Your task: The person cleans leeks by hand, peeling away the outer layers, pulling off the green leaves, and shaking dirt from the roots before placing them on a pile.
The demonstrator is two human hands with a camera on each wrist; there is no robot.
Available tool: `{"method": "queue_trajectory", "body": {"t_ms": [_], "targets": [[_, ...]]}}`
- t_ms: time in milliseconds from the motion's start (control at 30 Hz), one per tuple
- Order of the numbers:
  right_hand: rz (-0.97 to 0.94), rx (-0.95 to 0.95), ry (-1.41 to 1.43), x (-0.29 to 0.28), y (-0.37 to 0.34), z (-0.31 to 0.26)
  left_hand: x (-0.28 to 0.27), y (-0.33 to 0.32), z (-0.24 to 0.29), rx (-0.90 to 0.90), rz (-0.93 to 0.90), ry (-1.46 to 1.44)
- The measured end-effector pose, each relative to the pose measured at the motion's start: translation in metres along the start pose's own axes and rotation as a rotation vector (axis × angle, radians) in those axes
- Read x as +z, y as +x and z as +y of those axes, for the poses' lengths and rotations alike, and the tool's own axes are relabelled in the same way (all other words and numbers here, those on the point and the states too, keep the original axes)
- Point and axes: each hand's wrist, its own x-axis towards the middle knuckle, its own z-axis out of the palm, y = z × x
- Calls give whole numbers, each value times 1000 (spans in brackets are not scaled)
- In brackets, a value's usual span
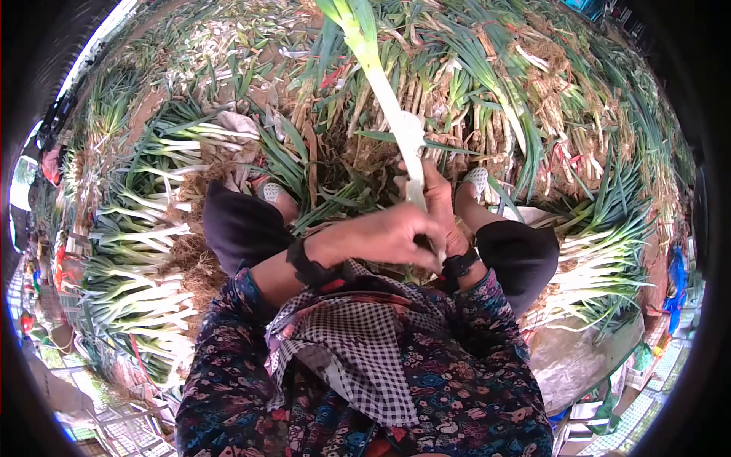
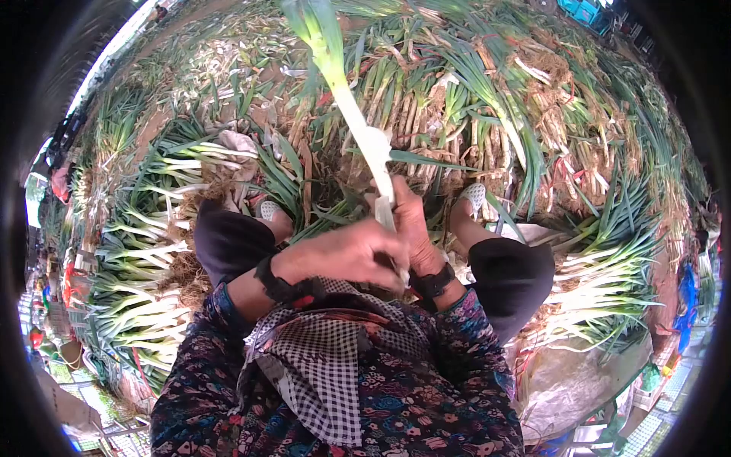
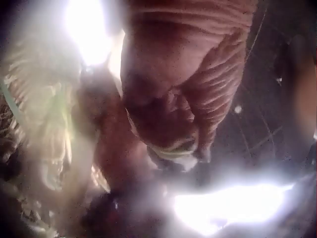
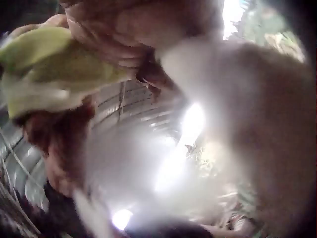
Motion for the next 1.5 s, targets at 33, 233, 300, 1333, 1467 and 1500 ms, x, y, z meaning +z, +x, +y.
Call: {"method": "queue_trajectory", "body": {"t_ms": [33, 233, 300, 1333, 1467, 1500], "targets": [[13, 9, 85, -2, -1, 4, -11, -5, 4, -98, 14, -22], [151, -116, -440, -1, -4, 11, -96, -32, -43, -65, 1127, 132], [115, -132, -488, 6, -8, 16, -114, -17, -33, -16, 1301, -118], [-151, -64, -191, 43, 46, -34, -112, -27, -21, -80, 779, -320], [-162, -74, -466, 69, 45, 9, -171, -54, -48, 335, 1007, -640], [-174, -98, -572, 77, 46, 9, -179, -59, -54, 316, 1104, -676]]}}
